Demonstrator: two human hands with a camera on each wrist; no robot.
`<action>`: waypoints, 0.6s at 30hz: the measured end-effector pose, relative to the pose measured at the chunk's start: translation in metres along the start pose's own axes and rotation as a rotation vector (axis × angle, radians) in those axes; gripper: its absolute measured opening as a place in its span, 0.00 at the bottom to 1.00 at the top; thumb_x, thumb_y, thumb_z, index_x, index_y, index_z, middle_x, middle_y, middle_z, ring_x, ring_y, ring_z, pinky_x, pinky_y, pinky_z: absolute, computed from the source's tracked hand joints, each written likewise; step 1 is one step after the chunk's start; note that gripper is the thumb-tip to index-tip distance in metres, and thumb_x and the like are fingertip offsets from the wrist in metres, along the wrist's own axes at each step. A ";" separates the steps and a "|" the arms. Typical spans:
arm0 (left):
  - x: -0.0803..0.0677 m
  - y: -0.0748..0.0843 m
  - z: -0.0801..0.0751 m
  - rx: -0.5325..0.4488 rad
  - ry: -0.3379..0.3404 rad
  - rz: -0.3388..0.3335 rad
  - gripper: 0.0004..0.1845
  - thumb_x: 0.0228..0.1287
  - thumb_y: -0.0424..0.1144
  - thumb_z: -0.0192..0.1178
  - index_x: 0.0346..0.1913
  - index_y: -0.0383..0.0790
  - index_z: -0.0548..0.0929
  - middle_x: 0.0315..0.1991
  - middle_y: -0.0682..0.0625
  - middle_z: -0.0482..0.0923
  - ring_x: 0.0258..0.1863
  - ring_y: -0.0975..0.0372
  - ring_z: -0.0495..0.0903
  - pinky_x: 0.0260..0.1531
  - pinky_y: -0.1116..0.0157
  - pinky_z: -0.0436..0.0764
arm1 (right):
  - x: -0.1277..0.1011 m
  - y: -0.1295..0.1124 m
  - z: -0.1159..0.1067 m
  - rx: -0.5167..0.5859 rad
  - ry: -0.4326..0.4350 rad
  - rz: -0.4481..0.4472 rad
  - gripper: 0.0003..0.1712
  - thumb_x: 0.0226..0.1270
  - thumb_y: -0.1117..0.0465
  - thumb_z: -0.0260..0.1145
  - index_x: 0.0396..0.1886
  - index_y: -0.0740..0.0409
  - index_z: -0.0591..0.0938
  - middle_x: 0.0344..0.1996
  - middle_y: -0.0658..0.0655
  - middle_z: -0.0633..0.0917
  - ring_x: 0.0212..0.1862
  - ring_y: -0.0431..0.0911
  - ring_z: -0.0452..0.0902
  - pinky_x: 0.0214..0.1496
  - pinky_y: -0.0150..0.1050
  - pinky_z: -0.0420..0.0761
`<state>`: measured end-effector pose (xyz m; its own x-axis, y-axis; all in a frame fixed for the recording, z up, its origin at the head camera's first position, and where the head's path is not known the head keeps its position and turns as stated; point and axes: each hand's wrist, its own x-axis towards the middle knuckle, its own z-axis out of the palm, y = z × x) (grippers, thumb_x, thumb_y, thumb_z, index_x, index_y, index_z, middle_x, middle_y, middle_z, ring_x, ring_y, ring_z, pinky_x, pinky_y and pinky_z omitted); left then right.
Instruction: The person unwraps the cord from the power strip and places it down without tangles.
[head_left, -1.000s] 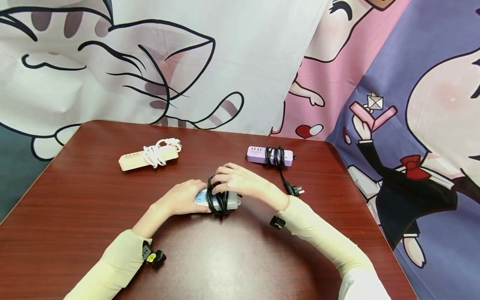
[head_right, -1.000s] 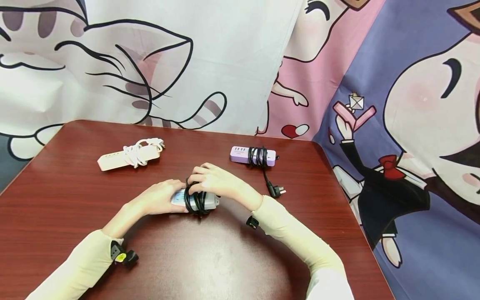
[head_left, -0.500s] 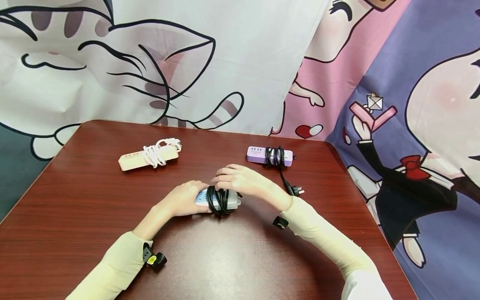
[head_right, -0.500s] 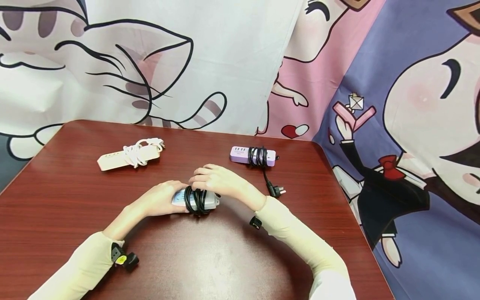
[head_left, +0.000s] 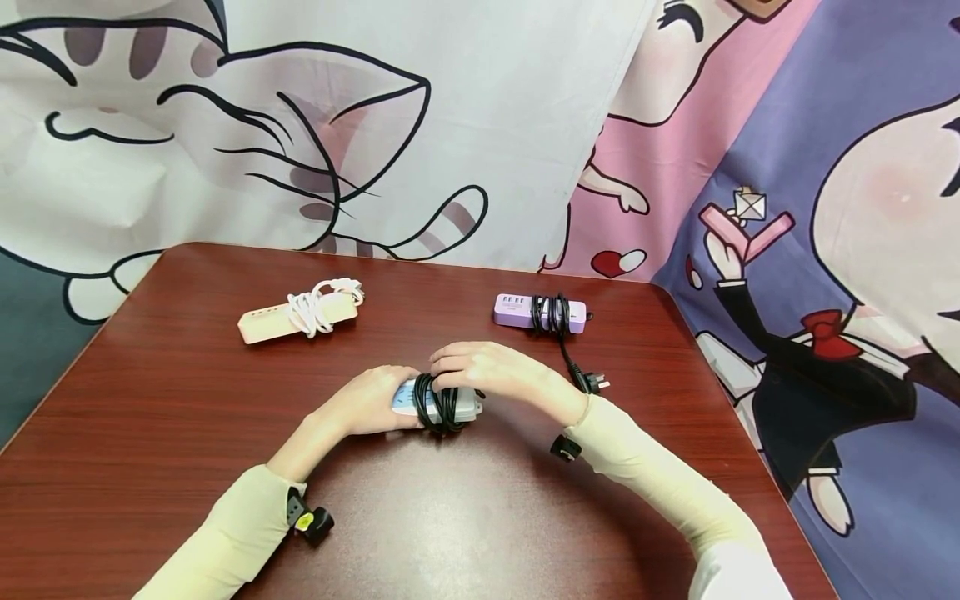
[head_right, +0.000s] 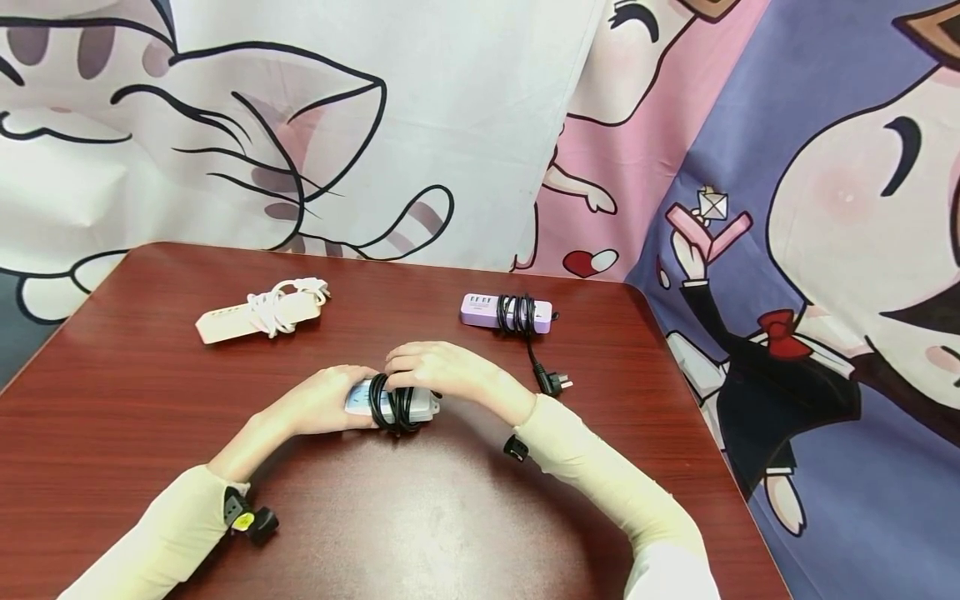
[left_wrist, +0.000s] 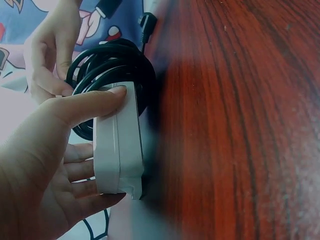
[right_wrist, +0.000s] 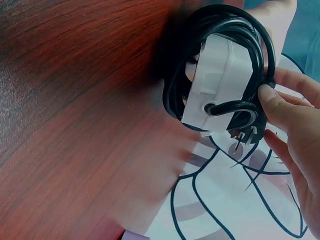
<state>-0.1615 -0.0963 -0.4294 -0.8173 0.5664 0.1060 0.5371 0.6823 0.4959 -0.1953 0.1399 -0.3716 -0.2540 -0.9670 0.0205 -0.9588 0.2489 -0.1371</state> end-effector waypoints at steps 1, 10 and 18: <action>0.000 0.000 0.000 0.001 0.002 0.001 0.33 0.45 0.52 0.71 0.54 0.39 0.79 0.46 0.49 0.82 0.40 0.61 0.78 0.42 0.61 0.76 | 0.000 0.000 0.000 -0.038 0.006 -0.008 0.18 0.66 0.74 0.51 0.52 0.56 0.77 0.54 0.52 0.78 0.60 0.42 0.71 0.67 0.32 0.64; 0.000 0.002 0.000 0.023 0.020 0.003 0.33 0.41 0.49 0.72 0.53 0.39 0.81 0.41 0.50 0.83 0.36 0.62 0.78 0.37 0.62 0.76 | -0.003 0.001 0.003 -0.270 0.072 -0.051 0.20 0.66 0.72 0.52 0.52 0.51 0.79 0.53 0.51 0.78 0.60 0.43 0.71 0.66 0.34 0.66; 0.001 0.002 0.003 0.025 0.027 -0.014 0.33 0.41 0.51 0.72 0.53 0.40 0.81 0.41 0.50 0.83 0.37 0.62 0.78 0.38 0.62 0.75 | -0.003 0.001 0.001 0.220 -0.011 0.044 0.19 0.65 0.75 0.47 0.51 0.63 0.77 0.54 0.57 0.78 0.59 0.45 0.71 0.65 0.32 0.66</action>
<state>-0.1604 -0.0930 -0.4314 -0.8299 0.5443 0.1225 0.5304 0.7017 0.4757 -0.1950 0.1430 -0.3731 -0.2920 -0.9564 -0.0008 -0.8956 0.2737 -0.3508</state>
